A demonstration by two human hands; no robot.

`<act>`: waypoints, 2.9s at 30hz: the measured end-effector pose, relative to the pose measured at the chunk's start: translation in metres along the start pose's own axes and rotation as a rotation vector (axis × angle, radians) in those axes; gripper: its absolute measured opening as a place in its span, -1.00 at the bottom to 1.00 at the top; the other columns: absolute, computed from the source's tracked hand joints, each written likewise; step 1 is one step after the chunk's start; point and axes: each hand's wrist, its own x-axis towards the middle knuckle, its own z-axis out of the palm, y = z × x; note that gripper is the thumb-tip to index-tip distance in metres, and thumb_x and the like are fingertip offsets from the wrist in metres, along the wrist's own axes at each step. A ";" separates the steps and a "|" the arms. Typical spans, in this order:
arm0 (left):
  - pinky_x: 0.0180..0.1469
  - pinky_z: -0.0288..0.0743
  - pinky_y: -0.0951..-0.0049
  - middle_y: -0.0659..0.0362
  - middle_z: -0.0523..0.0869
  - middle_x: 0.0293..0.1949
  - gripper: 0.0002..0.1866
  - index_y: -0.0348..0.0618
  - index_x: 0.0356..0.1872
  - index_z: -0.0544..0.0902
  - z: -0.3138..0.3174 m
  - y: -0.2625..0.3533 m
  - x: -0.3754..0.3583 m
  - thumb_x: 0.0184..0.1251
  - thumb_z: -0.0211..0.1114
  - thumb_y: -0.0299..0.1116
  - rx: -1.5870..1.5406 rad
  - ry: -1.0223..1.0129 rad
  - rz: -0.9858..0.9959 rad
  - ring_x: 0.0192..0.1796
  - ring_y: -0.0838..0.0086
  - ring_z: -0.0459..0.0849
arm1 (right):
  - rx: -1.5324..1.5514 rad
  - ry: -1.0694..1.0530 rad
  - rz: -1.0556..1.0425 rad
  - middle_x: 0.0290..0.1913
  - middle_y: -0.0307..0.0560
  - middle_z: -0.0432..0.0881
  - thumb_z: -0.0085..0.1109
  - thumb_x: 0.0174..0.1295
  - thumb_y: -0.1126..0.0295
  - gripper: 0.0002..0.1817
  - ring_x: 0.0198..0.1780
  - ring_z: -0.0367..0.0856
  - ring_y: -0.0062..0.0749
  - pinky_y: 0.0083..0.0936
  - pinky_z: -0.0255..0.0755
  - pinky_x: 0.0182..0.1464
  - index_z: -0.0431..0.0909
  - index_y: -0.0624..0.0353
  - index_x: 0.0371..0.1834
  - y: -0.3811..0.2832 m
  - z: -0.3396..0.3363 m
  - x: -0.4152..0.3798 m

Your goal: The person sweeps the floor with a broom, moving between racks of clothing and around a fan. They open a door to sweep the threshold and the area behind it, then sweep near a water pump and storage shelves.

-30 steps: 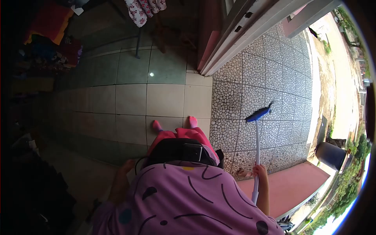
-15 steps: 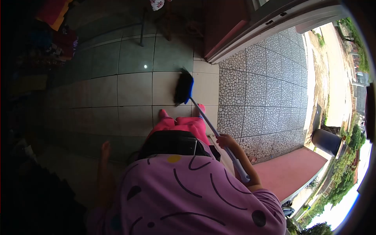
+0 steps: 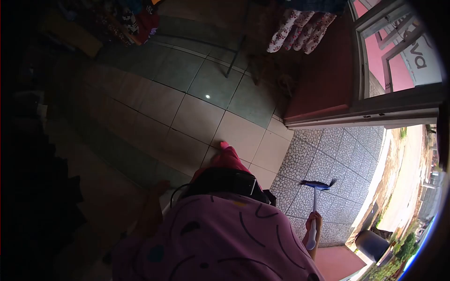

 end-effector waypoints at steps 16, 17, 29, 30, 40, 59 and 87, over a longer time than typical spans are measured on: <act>-0.23 0.32 0.51 0.13 0.52 -0.35 -0.76 -0.18 -0.25 0.45 -0.001 0.049 -0.068 0.04 0.05 -0.32 -0.493 0.756 -0.680 -0.24 0.47 0.47 | 0.095 -1.063 0.455 -0.51 -0.22 0.29 -0.26 0.10 0.34 -0.82 -0.62 0.19 -0.63 -0.74 0.15 -0.61 0.34 0.16 -0.38 0.041 0.537 -0.089; -0.25 0.33 0.51 0.11 0.54 -0.37 -0.76 -0.17 -0.27 0.46 0.003 0.057 -0.079 0.04 0.05 -0.31 -0.387 0.655 -0.712 -0.26 0.46 0.48 | -0.045 -1.163 0.406 -0.51 -0.21 0.29 -0.26 0.10 0.32 -0.83 -0.63 0.18 -0.64 -0.74 0.14 -0.61 0.33 0.13 -0.38 0.055 0.569 -0.099; -0.34 0.33 0.40 0.08 0.55 -0.46 -0.78 -0.18 -0.41 0.50 -0.164 -0.097 -0.086 0.01 0.03 -0.26 -0.489 0.671 -0.834 -0.39 0.35 0.49 | -0.812 -1.132 -1.092 -0.76 -0.20 0.35 -0.10 0.08 0.21 -0.77 -0.87 0.17 -0.73 -0.83 0.00 -0.87 0.25 0.12 -0.32 0.256 0.871 -0.232; -0.33 0.33 0.40 0.03 0.53 -0.47 -0.78 -0.19 -0.43 0.49 -0.200 -0.141 -0.070 0.00 0.03 -0.25 -0.244 0.613 -0.823 -0.40 0.32 0.48 | -0.944 -0.991 -1.159 -0.79 -0.21 0.33 -0.09 0.08 0.23 -0.78 -0.87 0.17 -0.73 -0.82 -0.04 -0.88 0.29 0.14 -0.36 0.269 0.889 -0.237; -0.14 0.31 0.51 0.09 0.50 -0.23 -0.74 -0.19 -0.21 0.41 -0.618 -0.153 -0.049 0.07 0.01 -0.33 -0.722 1.329 -0.297 -0.18 0.43 0.47 | -0.714 -0.888 -1.532 -0.76 -0.28 0.25 0.00 0.03 0.27 -0.71 -0.67 0.24 -0.62 -0.64 0.22 -0.56 0.33 0.28 -0.66 0.430 1.133 -0.197; -0.21 0.32 0.40 0.01 0.52 -0.34 -0.71 -0.19 -0.35 0.47 -0.821 -0.447 -0.119 0.03 -0.03 -0.19 -0.563 1.010 -0.936 -0.22 0.28 0.47 | -0.765 -1.493 -0.825 -0.81 -0.36 0.05 -0.16 0.03 0.46 -0.76 -0.75 -0.04 -0.73 -0.72 -0.10 -0.67 0.09 0.10 -0.74 0.876 1.521 -0.391; -0.31 0.31 0.48 0.18 0.53 -0.40 -0.75 -0.11 -0.26 0.44 -1.374 -0.758 -0.201 0.04 0.02 -0.25 -0.908 0.893 -0.993 -0.33 0.48 0.45 | -0.974 -1.878 -0.659 -0.84 -0.31 0.21 -0.03 -0.01 0.43 -0.71 -0.79 0.12 -0.73 -0.76 -0.01 -0.72 0.17 0.14 -0.82 1.504 2.103 -0.602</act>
